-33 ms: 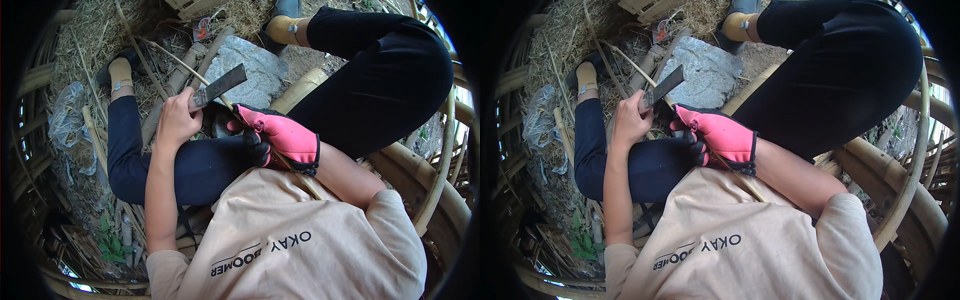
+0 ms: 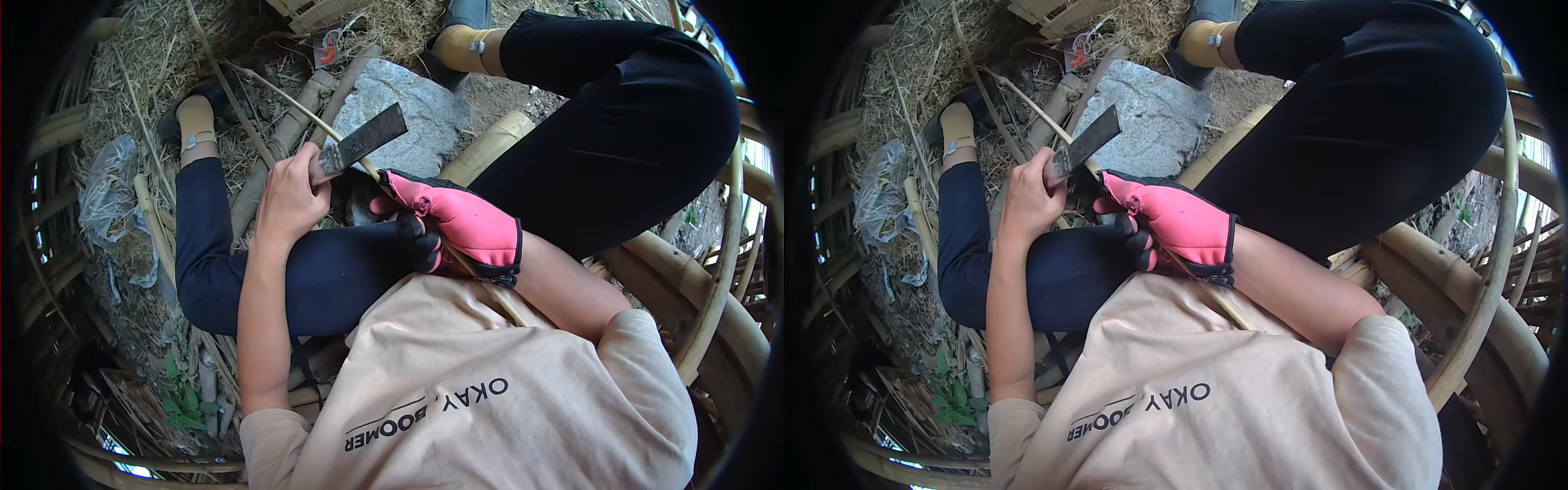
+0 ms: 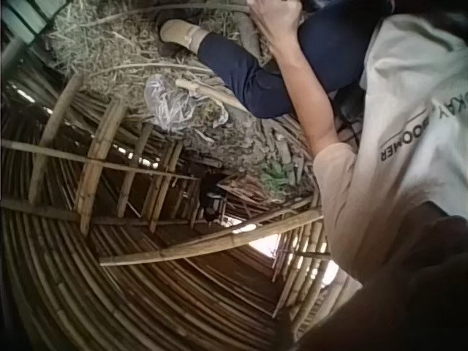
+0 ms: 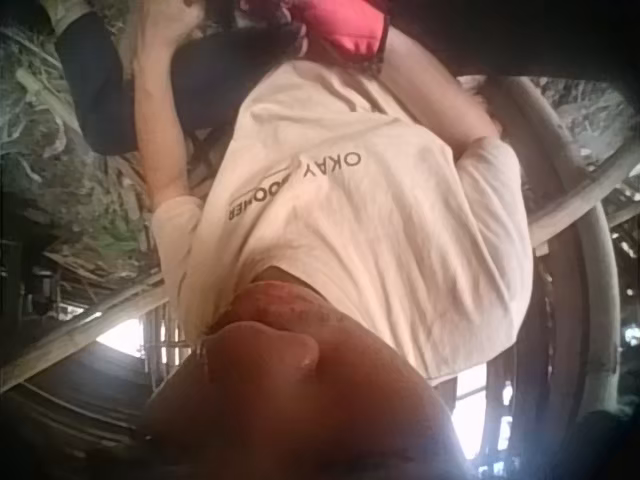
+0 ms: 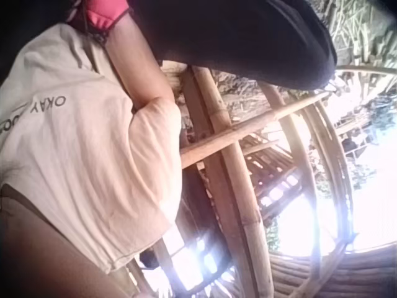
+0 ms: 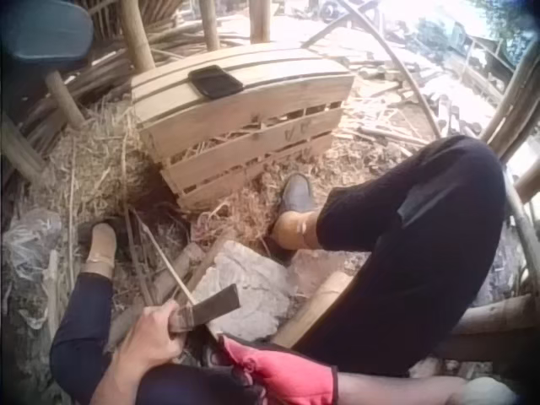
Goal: The person shaves a thin bamboo stick using a knife while sitting on a bamboo structure.
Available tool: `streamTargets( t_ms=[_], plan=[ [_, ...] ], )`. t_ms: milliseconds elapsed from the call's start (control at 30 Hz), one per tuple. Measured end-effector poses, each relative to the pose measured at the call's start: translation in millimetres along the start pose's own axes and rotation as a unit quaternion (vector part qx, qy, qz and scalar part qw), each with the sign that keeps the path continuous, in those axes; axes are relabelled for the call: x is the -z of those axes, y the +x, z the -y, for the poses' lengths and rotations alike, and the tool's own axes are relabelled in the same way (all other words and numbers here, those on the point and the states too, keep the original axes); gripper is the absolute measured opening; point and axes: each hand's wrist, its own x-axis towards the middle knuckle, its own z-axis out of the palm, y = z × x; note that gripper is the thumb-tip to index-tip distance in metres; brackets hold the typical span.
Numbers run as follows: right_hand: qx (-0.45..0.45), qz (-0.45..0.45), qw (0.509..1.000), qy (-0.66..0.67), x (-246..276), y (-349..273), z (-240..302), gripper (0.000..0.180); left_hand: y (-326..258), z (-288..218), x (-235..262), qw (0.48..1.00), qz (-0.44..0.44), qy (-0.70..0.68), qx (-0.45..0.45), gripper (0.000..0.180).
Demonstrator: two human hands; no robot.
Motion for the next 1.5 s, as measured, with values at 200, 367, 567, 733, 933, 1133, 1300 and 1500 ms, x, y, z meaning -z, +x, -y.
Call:
streamTargets(
  t_ms=[200,367,567,733,933,1133,1300,1500],
  plan=[
    [-0.001,0.032,0.999,0.003,0.0,-0.6,-0.5,0.042,2.1,-3.8,13.1,0.999,-0.039,0.011,0.006,0.020],
    [-0.002,0.036,0.999,0.000,1.6,0.5,-0.3,0.043,3.3,-8.4,16.7,0.993,-0.082,0.079,-0.042,0.019],
    [-0.007,0.017,1.000,-0.006,3.5,2.2,-1.0,0.045,-7.7,-16.8,12.2,0.999,0.026,0.011,0.017,0.021],
    [0.004,0.028,0.999,-0.017,3.6,1.7,-1.5,0.046,-9.5,-29.3,10.2,0.994,0.075,-0.018,0.075,0.029],
    [-0.003,0.021,1.000,-0.012,4.9,2.5,-1.4,0.045,-12.7,-20.1,8.1,0.994,0.067,-0.040,0.077,0.023],
    [-0.009,0.032,0.999,0.003,3.9,2.5,-2.0,0.044,-17.4,-1.1,0.2,0.995,0.062,-0.065,0.043,0.023],
    [-0.001,0.030,1.000,-0.001,3.9,5.1,-2.4,0.043,-14.1,9.8,0.2,0.994,0.083,-0.045,0.048,0.021],
    [-0.007,0.032,0.999,0.017,1.3,3.9,-2.8,0.042,-14.1,14.2,-0.4,0.997,0.063,-0.032,0.039,0.018]
  ],
)
